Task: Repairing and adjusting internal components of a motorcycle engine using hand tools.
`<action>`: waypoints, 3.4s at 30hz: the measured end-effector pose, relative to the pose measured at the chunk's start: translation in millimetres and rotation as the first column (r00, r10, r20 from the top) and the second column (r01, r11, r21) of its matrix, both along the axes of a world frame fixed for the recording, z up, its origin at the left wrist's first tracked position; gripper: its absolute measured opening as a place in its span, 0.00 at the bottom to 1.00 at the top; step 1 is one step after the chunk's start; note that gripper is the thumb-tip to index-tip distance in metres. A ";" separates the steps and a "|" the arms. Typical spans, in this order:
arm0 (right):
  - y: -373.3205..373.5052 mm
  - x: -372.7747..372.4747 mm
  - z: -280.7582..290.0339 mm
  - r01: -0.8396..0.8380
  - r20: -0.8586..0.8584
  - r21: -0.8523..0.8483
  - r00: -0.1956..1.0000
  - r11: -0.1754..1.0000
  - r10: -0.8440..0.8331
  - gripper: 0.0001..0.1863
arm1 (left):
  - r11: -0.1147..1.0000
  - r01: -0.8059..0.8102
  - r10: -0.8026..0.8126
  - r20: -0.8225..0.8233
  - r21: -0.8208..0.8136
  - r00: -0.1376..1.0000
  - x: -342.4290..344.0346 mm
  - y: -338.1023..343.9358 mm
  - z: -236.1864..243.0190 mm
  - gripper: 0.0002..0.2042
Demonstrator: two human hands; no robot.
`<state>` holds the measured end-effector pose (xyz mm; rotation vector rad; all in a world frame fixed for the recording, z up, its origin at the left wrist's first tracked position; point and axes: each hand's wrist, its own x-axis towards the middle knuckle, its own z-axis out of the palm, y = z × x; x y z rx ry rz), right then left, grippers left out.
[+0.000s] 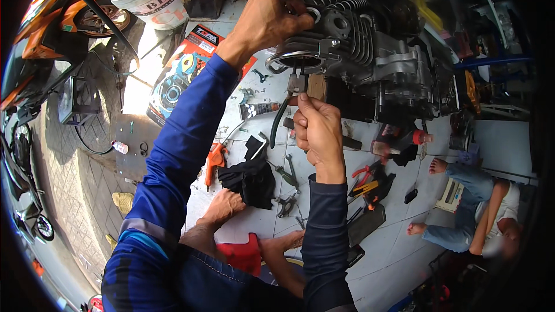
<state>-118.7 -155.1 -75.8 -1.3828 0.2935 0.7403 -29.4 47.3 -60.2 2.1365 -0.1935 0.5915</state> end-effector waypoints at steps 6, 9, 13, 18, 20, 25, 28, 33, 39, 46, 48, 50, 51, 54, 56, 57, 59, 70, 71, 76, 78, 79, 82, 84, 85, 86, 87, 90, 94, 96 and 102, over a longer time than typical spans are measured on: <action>1.5 0.2 -7.6 0.036 0.363 -0.316 0.928 0.948 0.086 0.17 | 0.999 0.017 -0.015 -0.027 0.050 1.000 3.3 0.6 2.3 0.10; -3.3 2.8 -9.5 0.020 0.211 -0.220 0.977 0.975 0.027 0.17 | 0.997 0.025 -0.026 0.000 0.067 1.000 4.8 1.9 3.4 0.10; -4.4 3.8 -9.2 -0.013 0.093 -0.027 0.996 1.000 0.016 0.17 | 0.996 0.041 -0.037 -0.043 0.074 0.998 5.4 3.2 4.5 0.10; -3.1 2.2 -6.9 0.047 -0.042 0.063 0.998 0.997 -0.044 0.16 | 0.998 0.037 -0.035 -0.033 0.055 0.999 4.6 3.6 5.2 0.10; -2.7 1.5 -6.5 0.017 -0.055 0.109 0.998 0.994 -0.011 0.16 | 0.997 0.050 -0.049 -0.020 0.050 0.999 3.8 3.3 5.6 0.09; -1.1 0.3 -8.2 0.057 -0.011 0.046 0.998 0.997 -0.056 0.16 | 0.998 0.053 -0.052 -0.048 0.032 0.998 1.7 1.6 6.1 0.09; 0.0 0.2 -8.6 0.013 0.255 -0.213 0.966 0.977 0.043 0.16 | 0.998 0.038 -0.038 0.015 0.059 0.999 -0.7 -0.6 5.8 0.09; -3.0 2.1 -6.3 -0.020 0.078 -0.026 0.997 0.999 0.022 0.16 | 0.999 0.011 -0.012 0.008 0.048 1.000 -3.1 -1.0 5.5 0.08; 0.6 0.0 -6.5 0.002 0.072 -0.009 0.997 1.000 -0.001 0.16 | 1.000 0.022 -0.021 -0.022 0.014 1.000 -4.2 -0.2 5.5 0.08; -3.2 -0.6 -6.5 0.025 -0.050 0.128 0.999 0.991 -0.019 0.17 | 1.000 0.019 -0.020 -0.041 -0.006 0.999 -4.9 1.1 3.2 0.08; -2.3 -1.0 -5.3 0.054 -0.106 0.200 0.994 0.978 -0.033 0.18 | 1.000 0.018 -0.018 -0.037 0.009 0.999 -5.3 1.9 2.2 0.09; -0.1 -2.6 -4.6 0.028 -0.026 0.112 0.999 0.993 -0.026 0.18 | 1.000 0.015 -0.015 -0.031 0.021 0.999 -7.1 2.2 0.0 0.10; 0.9 -4.0 -4.6 0.011 0.062 0.028 0.998 1.000 -0.013 0.18 | 0.999 0.000 -0.001 -0.028 -0.036 1.000 -8.9 2.0 -1.6 0.10; 0.0 -6.4 -5.0 0.042 0.028 0.095 0.999 0.995 -0.044 0.17 | 0.982 -0.041 0.035 -0.036 -0.184 0.999 -18.5 3.4 -7.7 0.10; -1.4 -8.3 -6.2 0.011 0.035 0.033 0.999 0.999 -0.013 0.17 | 0.949 -0.083 0.069 -0.057 -0.303 0.996 -28.6 7.4 -12.6 0.07; -1.9 -9.2 -7.0 -0.009 0.061 -0.023 0.998 1.000 0.010 0.17 | 0.931 -0.111 0.081 -0.099 -0.348 0.992 -34.8 9.9 -15.7 0.07; -2.1 -11.4 -8.4 -0.002 0.044 -0.009 0.999 1.000 0.002 0.17 | 0.912 -0.155 0.104 -0.152 -0.380 0.983 -46.2 16.1 -22.5 0.07; -9.0 -11.1 -4.5 0.000 0.019 0.102 1.000 0.995 -0.002 0.17 | 0.751 -0.256 -0.070 -0.459 -0.609 0.885 -128.1 -27.4 -67.1 0.11; -9.3 -10.2 -4.8 -0.001 0.014 0.118 1.000 0.993 -0.001 0.17 | 0.732 -0.244 -0.165 -0.513 -0.636 0.843 -138.8 -37.5 -68.8 0.13; -10.4 -12.6 -8.8 -0.016 0.013 0.116 1.000 0.993 0.014 0.17 | 0.697 -0.207 -0.316 -0.553 -0.686 0.771 -169.9 -69.3 -65.9 0.27; -11.3 -15.2 -11.0 -0.010 0.029 0.108 1.000 0.994 0.007 0.17 | 0.717 -0.198 -0.311 -0.561 -0.668 0.767 -173.1 -74.0 -61.7 0.27; -11.5 -16.3 -12.3 -0.008 0.057 0.109 0.998 0.994 0.001 0.17 | 0.728 -0.185 -0.315 -0.561 -0.660 0.766 -173.5 -75.9 -59.9 0.27; -10.9 -17.4 -17.2 -0.005 0.098 0.050 0.995 0.999 0.000 0.17 | 0.760 -0.167 -0.304 -0.571 -0.628 0.763 -174.0 -80.9 -55.9 0.27; -9.7 -16.8 -21.0 -0.015 0.127 0.018 0.992 1.000 0.013 0.17 | 0.738 -0.182 -0.305 -0.561 -0.650 0.770 -174.0 -84.2 -55.3 0.26; -8.8 -16.6 -22.7 -0.005 0.167 0.022 0.986 1.000 0.002 0.18 | 0.744 -0.175 -0.299 -0.555 -0.645 0.776 -173.8 -85.6 -55.6 0.26; -8.1 -16.2 -24.1 0.003 0.208 0.025 0.978 1.000 -0.008 0.18 | 0.743 -0.186 -0.296 -0.565 -0.643 0.770 -173.3 -86.9 -56.3 0.26; -8.0 -15.5 -25.1 0.004 0.206 0.029 0.979 1.000 -0.010 0.18 | 0.733 -0.196 -0.294 -0.563 -0.651 0.772 -172.7 -87.9 -57.1 0.26; -8.0 -12.9 -25.0 0.015 0.238 0.035 0.971 0.999 -0.023 0.19 | 0.727 -0.200 -0.286 -0.555 -0.657 0.781 -169.5 -90.5 -59.8 0.26; -10.2 -7.2 -19.2 -0.012 0.218 -0.046 0.976 0.999 0.021 0.17 | 0.713 -0.188 -0.294 -0.531 -0.676 0.795 -165.9 -94.1 -61.9 0.26; -10.9 -4.4 -16.5 -0.016 0.201 -0.080 0.979 0.997 0.032 0.17 | 0.694 -0.199 -0.309 -0.536 -0.692 0.786 -164.9 -95.4 -62.1 0.26; -11.8 -0.5 -15.5 -0.044 0.252 -0.114 0.965 0.993 0.071 0.17 | 0.627 -0.220 -0.361 -0.529 -0.747 0.768 -162.8 -96.7 -61.8 0.26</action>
